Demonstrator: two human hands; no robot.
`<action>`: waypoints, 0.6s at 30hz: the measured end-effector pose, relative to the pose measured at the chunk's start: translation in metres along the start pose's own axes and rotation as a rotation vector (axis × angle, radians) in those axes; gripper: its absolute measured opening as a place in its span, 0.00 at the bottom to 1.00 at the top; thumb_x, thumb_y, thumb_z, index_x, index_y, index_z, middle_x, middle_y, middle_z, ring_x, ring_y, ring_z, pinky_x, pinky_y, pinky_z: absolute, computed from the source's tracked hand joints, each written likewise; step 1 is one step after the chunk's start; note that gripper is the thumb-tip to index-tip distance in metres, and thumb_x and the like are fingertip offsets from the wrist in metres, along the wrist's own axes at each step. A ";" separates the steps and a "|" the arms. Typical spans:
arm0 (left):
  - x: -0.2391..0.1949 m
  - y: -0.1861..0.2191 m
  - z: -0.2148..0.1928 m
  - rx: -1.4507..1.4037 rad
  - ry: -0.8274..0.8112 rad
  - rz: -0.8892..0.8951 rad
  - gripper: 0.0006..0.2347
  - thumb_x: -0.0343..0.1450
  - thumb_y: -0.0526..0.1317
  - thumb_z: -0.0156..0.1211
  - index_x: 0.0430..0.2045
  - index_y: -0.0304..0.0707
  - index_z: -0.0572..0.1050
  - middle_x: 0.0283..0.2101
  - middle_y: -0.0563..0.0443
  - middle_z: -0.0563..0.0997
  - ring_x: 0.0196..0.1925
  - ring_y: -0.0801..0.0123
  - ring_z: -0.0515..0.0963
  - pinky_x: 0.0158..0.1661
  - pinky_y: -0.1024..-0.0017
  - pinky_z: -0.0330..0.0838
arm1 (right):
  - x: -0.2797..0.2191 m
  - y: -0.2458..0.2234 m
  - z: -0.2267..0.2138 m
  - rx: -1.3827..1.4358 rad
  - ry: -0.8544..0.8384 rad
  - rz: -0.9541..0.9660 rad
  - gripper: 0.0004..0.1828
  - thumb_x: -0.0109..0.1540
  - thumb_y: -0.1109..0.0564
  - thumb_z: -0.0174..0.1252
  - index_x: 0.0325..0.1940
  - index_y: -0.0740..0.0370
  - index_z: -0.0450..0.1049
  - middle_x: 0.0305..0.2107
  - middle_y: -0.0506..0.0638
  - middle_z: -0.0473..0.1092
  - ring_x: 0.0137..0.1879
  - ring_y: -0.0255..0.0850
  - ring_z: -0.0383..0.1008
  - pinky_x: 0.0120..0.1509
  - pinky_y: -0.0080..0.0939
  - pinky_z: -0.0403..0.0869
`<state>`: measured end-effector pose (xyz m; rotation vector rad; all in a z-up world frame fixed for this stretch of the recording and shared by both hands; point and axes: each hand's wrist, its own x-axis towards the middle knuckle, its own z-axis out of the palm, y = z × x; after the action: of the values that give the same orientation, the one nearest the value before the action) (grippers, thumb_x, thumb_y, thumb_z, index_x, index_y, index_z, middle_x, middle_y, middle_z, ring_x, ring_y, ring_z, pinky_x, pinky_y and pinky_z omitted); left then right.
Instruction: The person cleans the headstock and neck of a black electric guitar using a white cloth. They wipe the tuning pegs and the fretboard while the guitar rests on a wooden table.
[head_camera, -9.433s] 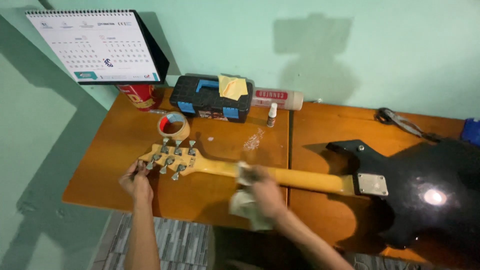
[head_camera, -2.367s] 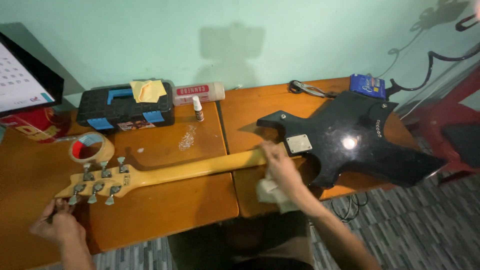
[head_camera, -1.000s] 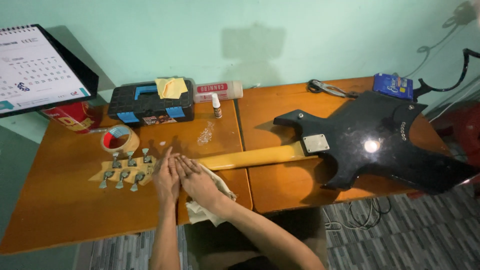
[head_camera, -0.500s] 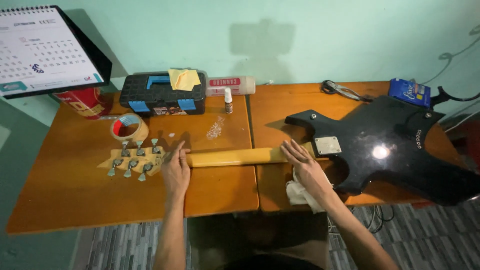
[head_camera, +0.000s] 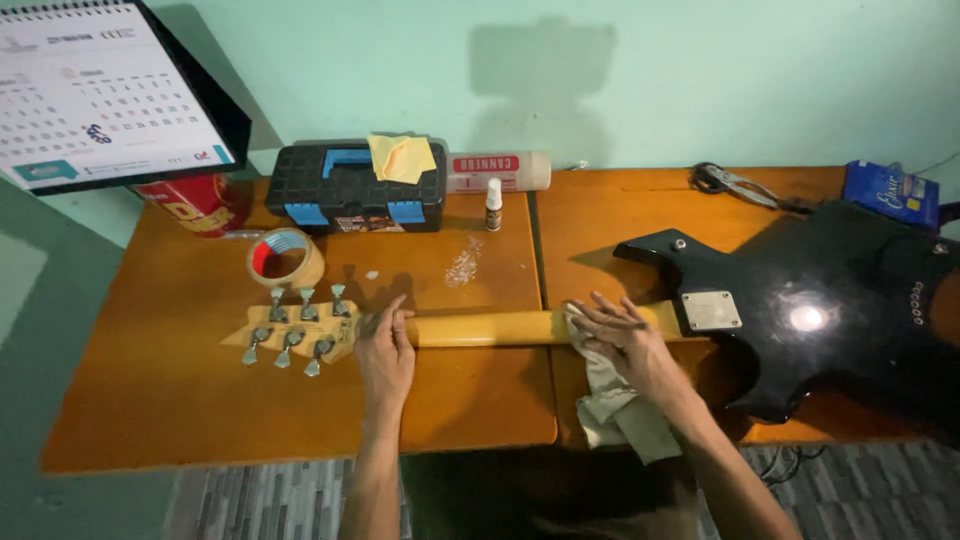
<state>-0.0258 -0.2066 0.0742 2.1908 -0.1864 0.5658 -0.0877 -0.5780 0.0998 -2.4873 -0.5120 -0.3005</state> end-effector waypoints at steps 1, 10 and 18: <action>0.001 -0.004 0.004 0.031 -0.001 0.026 0.15 0.81 0.39 0.42 0.51 0.40 0.80 0.36 0.49 0.86 0.41 0.57 0.84 0.57 0.59 0.69 | -0.001 0.008 0.011 -0.030 -0.016 -0.032 0.25 0.61 0.52 0.60 0.65 0.44 0.75 0.64 0.43 0.69 0.74 0.51 0.61 0.74 0.64 0.55; -0.004 -0.016 0.014 0.014 0.015 -0.019 0.16 0.82 0.42 0.41 0.46 0.41 0.81 0.34 0.48 0.86 0.41 0.54 0.84 0.57 0.56 0.69 | 0.097 -0.128 0.084 0.706 -0.277 0.537 0.39 0.63 0.49 0.62 0.74 0.61 0.54 0.68 0.58 0.62 0.71 0.53 0.65 0.66 0.56 0.73; -0.002 -0.015 0.014 0.082 0.055 0.081 0.11 0.80 0.37 0.47 0.45 0.43 0.82 0.32 0.49 0.86 0.40 0.52 0.83 0.50 0.57 0.73 | 0.105 -0.098 0.123 -0.294 -0.236 -0.197 0.11 0.53 0.40 0.63 0.19 0.42 0.76 0.15 0.40 0.71 0.21 0.38 0.76 0.24 0.37 0.74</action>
<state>-0.0179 -0.2086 0.0552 2.2521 -0.2273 0.6897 -0.0221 -0.4015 0.0820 -2.7789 -0.8687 -0.1681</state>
